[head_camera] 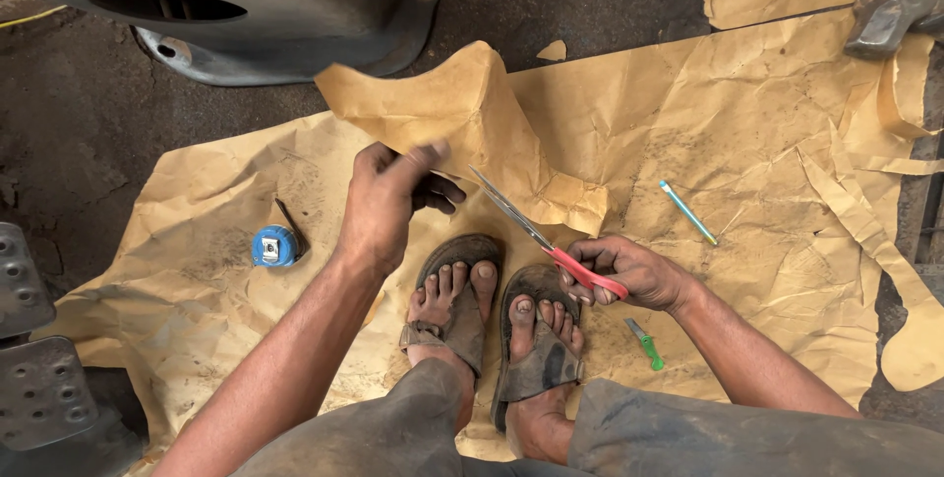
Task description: Cutting and marking a paper template to fit a specific area of a machine or vehicle part.
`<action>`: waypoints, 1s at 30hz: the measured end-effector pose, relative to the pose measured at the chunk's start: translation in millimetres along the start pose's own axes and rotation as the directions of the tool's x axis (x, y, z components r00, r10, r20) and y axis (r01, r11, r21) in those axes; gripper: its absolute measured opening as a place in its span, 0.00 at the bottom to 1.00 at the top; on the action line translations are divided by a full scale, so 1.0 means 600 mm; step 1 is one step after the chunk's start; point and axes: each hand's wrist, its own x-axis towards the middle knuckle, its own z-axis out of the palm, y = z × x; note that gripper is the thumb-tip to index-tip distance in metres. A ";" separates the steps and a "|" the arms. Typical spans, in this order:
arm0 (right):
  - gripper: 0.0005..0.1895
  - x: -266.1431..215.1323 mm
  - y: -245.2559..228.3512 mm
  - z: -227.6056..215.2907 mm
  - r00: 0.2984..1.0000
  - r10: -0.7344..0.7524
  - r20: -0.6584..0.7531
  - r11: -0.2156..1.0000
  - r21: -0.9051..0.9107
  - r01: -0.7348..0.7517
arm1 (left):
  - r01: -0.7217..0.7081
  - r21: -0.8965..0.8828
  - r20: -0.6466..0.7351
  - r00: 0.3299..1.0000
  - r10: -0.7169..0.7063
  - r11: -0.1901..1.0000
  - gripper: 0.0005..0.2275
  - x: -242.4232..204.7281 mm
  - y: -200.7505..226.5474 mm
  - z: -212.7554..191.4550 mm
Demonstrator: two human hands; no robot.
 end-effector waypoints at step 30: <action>0.38 0.020 -0.029 0.002 0.999 -0.030 0.017 0.998 -0.051 0.031 | -0.181 0.289 0.007 0.982 0.187 0.940 0.09 0.010 0.049 -0.002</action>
